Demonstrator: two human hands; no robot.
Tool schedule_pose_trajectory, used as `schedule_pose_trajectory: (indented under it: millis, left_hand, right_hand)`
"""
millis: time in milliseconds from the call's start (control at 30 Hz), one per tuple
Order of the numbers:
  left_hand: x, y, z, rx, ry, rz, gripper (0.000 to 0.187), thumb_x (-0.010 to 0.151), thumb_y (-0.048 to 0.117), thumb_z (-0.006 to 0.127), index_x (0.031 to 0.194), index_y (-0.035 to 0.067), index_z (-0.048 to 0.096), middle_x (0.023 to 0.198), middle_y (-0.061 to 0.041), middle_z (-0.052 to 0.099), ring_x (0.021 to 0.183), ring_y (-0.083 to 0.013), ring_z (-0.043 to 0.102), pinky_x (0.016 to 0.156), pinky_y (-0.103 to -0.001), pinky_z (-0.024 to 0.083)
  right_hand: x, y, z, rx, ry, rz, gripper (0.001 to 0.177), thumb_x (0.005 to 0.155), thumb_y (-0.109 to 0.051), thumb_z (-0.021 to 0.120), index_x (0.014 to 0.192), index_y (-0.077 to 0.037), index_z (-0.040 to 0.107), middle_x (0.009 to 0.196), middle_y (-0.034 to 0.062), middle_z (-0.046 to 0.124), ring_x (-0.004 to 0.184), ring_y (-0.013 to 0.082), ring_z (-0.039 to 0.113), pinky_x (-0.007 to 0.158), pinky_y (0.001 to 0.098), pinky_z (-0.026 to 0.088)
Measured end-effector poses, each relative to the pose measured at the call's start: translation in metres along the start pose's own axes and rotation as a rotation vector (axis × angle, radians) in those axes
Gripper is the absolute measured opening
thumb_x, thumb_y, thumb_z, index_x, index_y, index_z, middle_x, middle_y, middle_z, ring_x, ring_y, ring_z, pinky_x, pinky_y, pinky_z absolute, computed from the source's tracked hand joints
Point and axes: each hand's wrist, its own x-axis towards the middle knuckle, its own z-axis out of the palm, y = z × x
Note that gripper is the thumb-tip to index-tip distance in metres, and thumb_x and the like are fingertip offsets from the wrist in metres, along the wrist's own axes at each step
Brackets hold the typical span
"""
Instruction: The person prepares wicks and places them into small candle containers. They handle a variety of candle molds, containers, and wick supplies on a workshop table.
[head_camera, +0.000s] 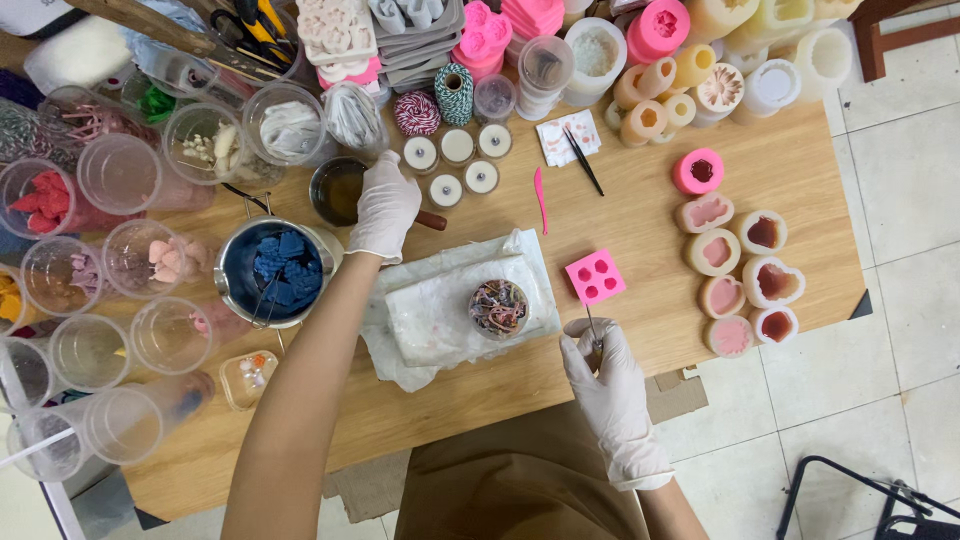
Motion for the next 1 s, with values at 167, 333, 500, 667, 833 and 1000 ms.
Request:
schedule_pose_trajectory:
  millis: [167,333,500,667,833,1000]
  left_hand:
    - [-0.016,0.029,-0.022,0.109,-0.066,0.021,0.075,0.081,0.024,0.08,0.143,0.002,0.046,0.122,-0.024,0.068,0.116,-0.0387,0.065,0.096,-0.046,0.053]
    - [-0.018,0.035,-0.014,0.177,-0.09,0.063,0.122,0.069,0.024,0.088,0.157,-0.005,0.009,0.125,-0.024,0.064,0.112,-0.0356,0.067,0.095,-0.042,0.053]
    - [-0.012,0.035,0.001,0.352,-0.093,0.095,0.142,0.06,0.036,0.097,0.157,-0.007,0.003,0.122,-0.019,0.064,0.108,-0.0297,0.068,0.09,-0.04,0.055]
    - [-0.01,0.029,0.022,0.587,0.02,0.152,0.145,0.059,0.05,0.096,0.156,-0.012,0.008,0.112,-0.013,0.064,0.095,-0.0235,0.069,0.079,-0.041,0.056]
    - [-0.007,0.023,0.024,0.581,0.1,0.176,0.142,0.06,0.05,0.096,0.157,-0.011,0.011,0.109,-0.011,0.064,0.091,-0.0213,0.068,0.077,-0.04,0.054]
    - [-0.028,0.039,0.005,0.668,0.186,0.288,0.109,0.064,0.045,0.091,0.148,-0.002,0.039,0.102,-0.009,0.061,0.087,-0.0236,0.065,0.068,-0.043,0.052]
  right_hand:
    - [0.001,0.0,0.002,0.018,0.013,-0.061,0.019,0.091,-0.013,0.074,0.095,-0.006,0.057,0.083,0.0001,0.063,0.061,0.0101,0.053,0.059,0.027,0.049]
    - [0.001,0.0,-0.002,-0.006,0.038,-0.088,0.017,0.091,-0.013,0.074,0.101,-0.007,0.062,0.073,0.0003,0.055,0.062,0.0099,0.052,0.061,0.0265,0.049]
    - [0.002,-0.002,-0.004,-0.041,0.016,0.021,0.017,0.09,-0.015,0.075,0.101,-0.008,0.064,0.07,0.0005,0.055,0.061,0.0112,0.054,0.058,0.0282,0.048]
    - [0.004,0.001,-0.002,-0.039,0.031,-0.072,0.018,0.091,-0.014,0.074,0.1,-0.007,0.06,0.078,0.0017,0.061,0.063,0.0116,0.055,0.061,0.0282,0.05]
    - [0.005,0.005,-0.003,-0.022,0.034,-0.093,0.02,0.091,-0.014,0.074,0.096,-0.006,0.055,0.09,0.0032,0.069,0.065,0.0124,0.057,0.064,0.0282,0.051]
    - [0.005,0.005,-0.005,-0.028,0.018,-0.027,0.025,0.09,-0.014,0.074,0.09,-0.005,0.05,0.097,0.0039,0.072,0.066,0.0156,0.056,0.062,0.0298,0.05]
